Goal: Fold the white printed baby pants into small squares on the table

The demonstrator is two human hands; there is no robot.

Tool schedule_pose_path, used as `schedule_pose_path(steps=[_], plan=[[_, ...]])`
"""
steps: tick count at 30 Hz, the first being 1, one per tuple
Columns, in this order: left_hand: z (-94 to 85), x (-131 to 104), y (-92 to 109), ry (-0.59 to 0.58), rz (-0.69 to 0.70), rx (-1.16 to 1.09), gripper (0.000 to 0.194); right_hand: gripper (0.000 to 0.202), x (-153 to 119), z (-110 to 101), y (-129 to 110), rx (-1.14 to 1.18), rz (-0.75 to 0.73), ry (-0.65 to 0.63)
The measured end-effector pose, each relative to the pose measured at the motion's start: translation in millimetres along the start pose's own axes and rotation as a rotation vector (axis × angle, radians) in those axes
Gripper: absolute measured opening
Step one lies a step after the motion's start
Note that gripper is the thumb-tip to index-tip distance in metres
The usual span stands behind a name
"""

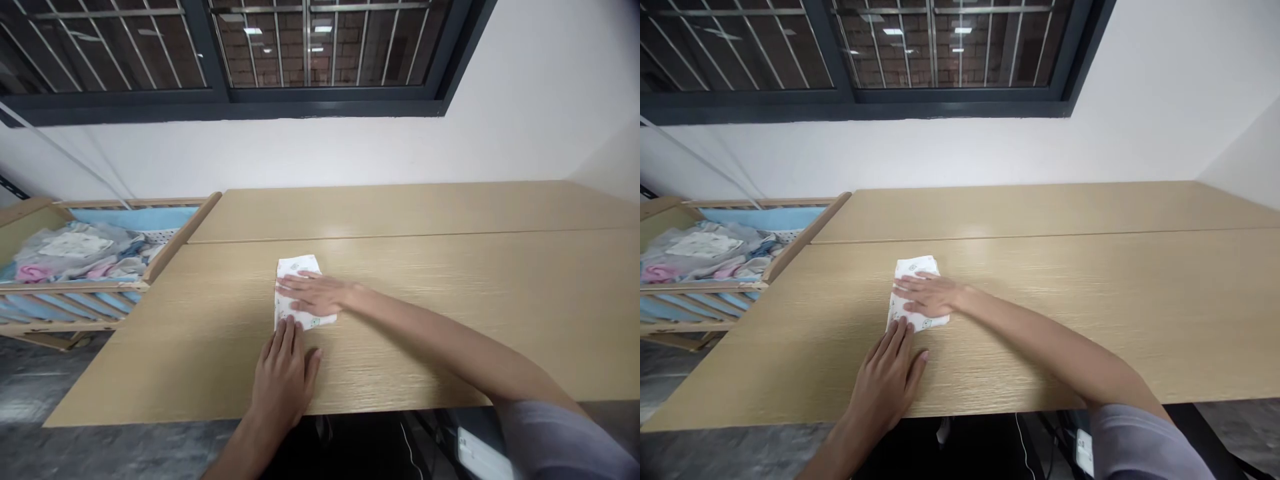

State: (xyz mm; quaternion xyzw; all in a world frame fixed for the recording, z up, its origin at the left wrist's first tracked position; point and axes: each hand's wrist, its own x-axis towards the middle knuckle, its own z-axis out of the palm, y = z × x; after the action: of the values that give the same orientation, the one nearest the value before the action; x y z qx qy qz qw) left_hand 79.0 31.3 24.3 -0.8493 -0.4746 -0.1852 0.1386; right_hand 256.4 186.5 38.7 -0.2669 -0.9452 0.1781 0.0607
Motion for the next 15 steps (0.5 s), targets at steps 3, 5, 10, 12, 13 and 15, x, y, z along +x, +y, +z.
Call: schedule_pose_path(steps=[3, 5, 10, 12, 13, 15], plan=[[-1.1, 0.0, -5.5, -0.008, 0.010, 0.003, 0.050, 0.059, 8.8, -10.7, 27.1, -0.060, 0.042, 0.042], [-0.6, -0.3, -7.5, -0.007, 0.012, 0.003, 0.048, 0.059, 11.0, -16.0, 38.2, -0.088, 0.039, 0.067], [0.3, 0.1, -6.6, -0.031, 0.002, -0.019, 0.046, 0.060, 9.4, -21.0, 50.8, -0.132, 0.070, 0.093], [-1.5, 2.0, -7.8, -0.054, -0.003, -0.040, 0.046, 0.061, 8.0, -22.6, 54.2, -0.146, 0.116, 0.097], [-3.2, 3.6, -9.9, -0.068, -0.001, -0.057, 0.046, 0.062, 7.1, -23.7, 55.4, -0.152, 0.142, 0.102], [-8.5, 7.9, -18.3, -0.107, 0.012, -0.111, 0.042, 0.063, 3.9, -26.5, 55.5, -0.161, 0.183, 0.122]])
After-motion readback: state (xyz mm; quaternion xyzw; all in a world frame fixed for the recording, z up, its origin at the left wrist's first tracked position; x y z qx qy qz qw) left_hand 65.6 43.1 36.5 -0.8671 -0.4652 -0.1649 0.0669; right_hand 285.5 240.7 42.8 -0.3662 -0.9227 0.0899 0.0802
